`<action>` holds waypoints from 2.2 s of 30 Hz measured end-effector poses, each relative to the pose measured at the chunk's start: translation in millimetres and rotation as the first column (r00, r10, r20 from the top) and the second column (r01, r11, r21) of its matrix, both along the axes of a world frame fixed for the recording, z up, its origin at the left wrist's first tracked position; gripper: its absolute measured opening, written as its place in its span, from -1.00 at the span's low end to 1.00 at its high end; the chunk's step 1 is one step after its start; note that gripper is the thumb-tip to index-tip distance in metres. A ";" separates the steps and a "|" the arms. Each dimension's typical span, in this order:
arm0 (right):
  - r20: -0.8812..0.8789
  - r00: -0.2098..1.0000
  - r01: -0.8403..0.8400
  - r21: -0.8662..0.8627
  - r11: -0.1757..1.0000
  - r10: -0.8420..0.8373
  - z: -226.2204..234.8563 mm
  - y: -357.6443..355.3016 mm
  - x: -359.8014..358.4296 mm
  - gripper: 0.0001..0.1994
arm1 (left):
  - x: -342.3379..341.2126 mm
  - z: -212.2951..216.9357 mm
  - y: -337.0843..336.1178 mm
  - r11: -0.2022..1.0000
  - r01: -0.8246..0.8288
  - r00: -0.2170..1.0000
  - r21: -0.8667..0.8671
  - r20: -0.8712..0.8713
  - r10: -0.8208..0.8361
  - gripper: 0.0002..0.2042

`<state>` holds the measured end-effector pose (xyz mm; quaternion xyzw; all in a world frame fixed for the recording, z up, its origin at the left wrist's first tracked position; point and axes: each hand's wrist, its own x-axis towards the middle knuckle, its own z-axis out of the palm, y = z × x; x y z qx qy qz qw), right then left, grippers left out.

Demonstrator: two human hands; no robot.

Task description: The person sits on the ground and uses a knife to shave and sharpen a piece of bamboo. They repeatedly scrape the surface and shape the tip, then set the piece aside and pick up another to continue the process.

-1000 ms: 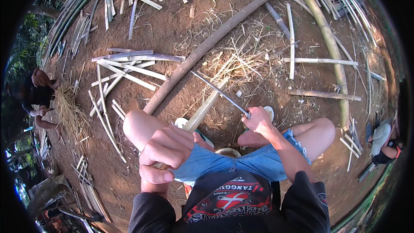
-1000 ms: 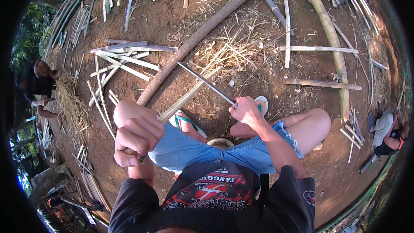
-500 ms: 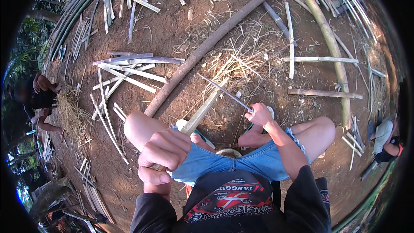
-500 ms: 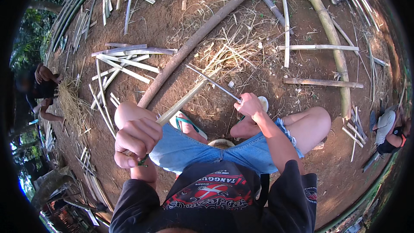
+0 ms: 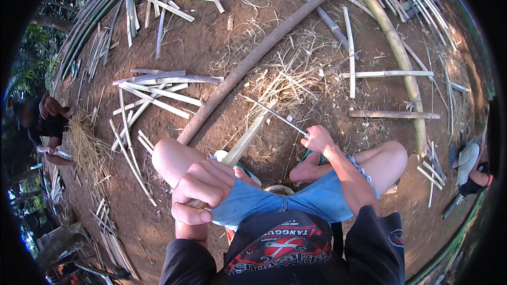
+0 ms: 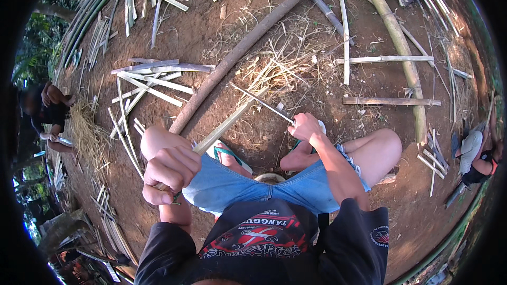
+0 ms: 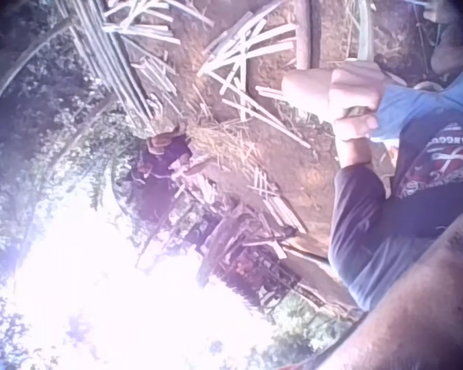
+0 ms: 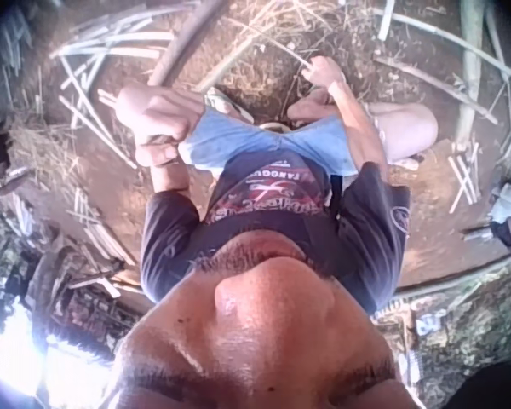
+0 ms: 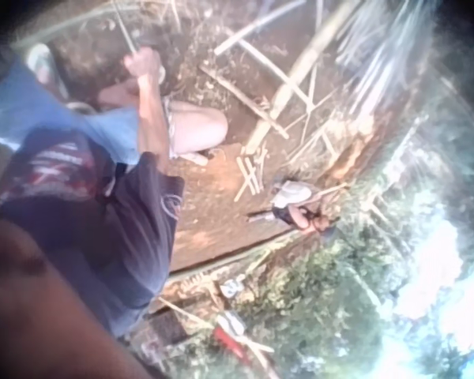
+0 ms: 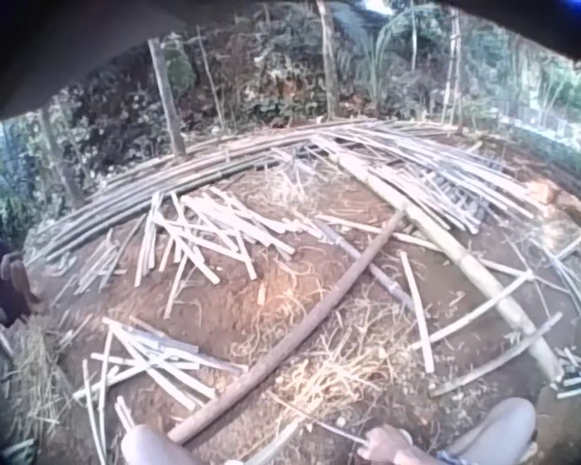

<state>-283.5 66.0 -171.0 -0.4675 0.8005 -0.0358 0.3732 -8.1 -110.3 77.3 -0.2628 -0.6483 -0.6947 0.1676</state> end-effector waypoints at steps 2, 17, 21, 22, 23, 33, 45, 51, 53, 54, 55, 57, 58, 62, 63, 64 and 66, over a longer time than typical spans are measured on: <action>-0.011 0.998 0.056 -0.030 0.998 -0.056 -11.5 8.3 2.0 -0.60 | 1.7 -0.3 0.5 1.000 -0.002 1.000 0.022 0.010 0.002 -0.64; -0.096 0.995 -0.008 0.130 0.991 0.020 -42.9 -4.7 -41.3 -0.60 | -0.6 -3.0 -5.0 0.994 0.095 0.994 -0.047 -0.045 -0.097 -0.71; -0.144 0.987 0.097 0.155 0.983 -0.075 -66.3 5.3 -49.0 -0.61 | 6.0 -1.3 -2.8 1.000 0.018 0.999 0.003 0.050 -0.018 -0.71; -0.170 0.983 0.095 0.190 0.977 -0.063 -75.0 5.9 -53.3 -0.62 | 7.1 -1.9 7.3 0.994 -0.078 0.994 0.070 0.080 0.073 -0.72; -0.196 0.979 0.096 0.226 0.969 -0.051 -83.3 7.2 -58.1 -0.62 | 6.7 -2.5 11.8 0.976 -0.174 0.981 0.134 0.115 0.159 -0.74; 0.108 0.983 -0.122 -0.217 0.969 0.148 20.7 -9.5 -17.4 -0.66 | 3.0 -10.2 3.0 0.990 -0.091 0.995 0.106 -0.036 0.095 -0.75; 0.043 0.998 -0.039 0.007 0.999 0.039 -38.9 6.5 -45.0 -0.55 | 5.8 -9.4 -1.2 0.986 -0.094 0.995 0.140 -0.017 0.097 -0.74; -0.050 0.994 0.097 0.052 0.994 -0.095 -57.5 19.0 -48.4 -0.50 | 6.6 -13.6 -6.4 0.977 -0.117 0.992 0.177 -0.034 0.124 -0.77; -0.050 0.998 -0.019 0.137 0.990 0.026 -46.6 14.8 -39.7 -0.50 | 13.1 -16.8 -7.2 0.974 -0.128 0.989 0.185 -0.046 0.139 -0.77; -0.051 0.995 -0.071 0.173 0.982 0.081 -37.5 10.9 -37.3 -0.50 | 13.5 -16.5 -6.6 0.975 -0.134 0.988 0.178 -0.047 0.144 -0.77; -0.033 0.997 -0.067 0.138 0.988 0.072 -25.5 12.1 -35.7 -0.55 | 14.1 -16.1 -4.5 0.975 -0.140 0.988 0.171 -0.047 0.150 -0.77; -0.064 0.997 0.046 0.017 0.999 -0.045 -36.2 18.3 -42.3 -0.57 | 13.0 -15.1 -2.3 0.977 -0.141 0.988 0.157 -0.043 0.150 -0.77; -0.074 0.992 0.102 -0.045 0.994 -0.105 -40.4 21.6 -44.2 -0.58 | 11.1 -14.5 -2.0 0.979 -0.136 0.989 0.151 -0.039 0.144 -0.77; -0.123 0.990 -0.061 0.109 0.992 0.074 -26.3 15.6 -39.1 -0.52 | 20.0 -19.5 -0.3 0.961 -0.175 0.983 0.212 -0.018 0.183 -0.77; -0.119 0.991 -0.061 -0.015 0.998 0.059 -22.5 19.3 -40.2 -0.55 | 19.3 -17.5 0.1 0.955 -0.201 0.978 0.216 -0.018 0.209 -0.78; -0.113 0.993 -0.030 -0.017 0.999 0.028 -25.0 20.0 -40.1 -0.56 | 17.3 -17.4 -0.8 0.964 -0.180 0.982 0.196 -0.026 0.188 -0.78; -0.099 0.995 0.027 -0.028 0.999 -0.030 -32.1 16.8 -37.1 -0.58 | 14.0 -16.7 -3.2 0.978 -0.144 0.988 0.149 -0.041 0.151 -0.78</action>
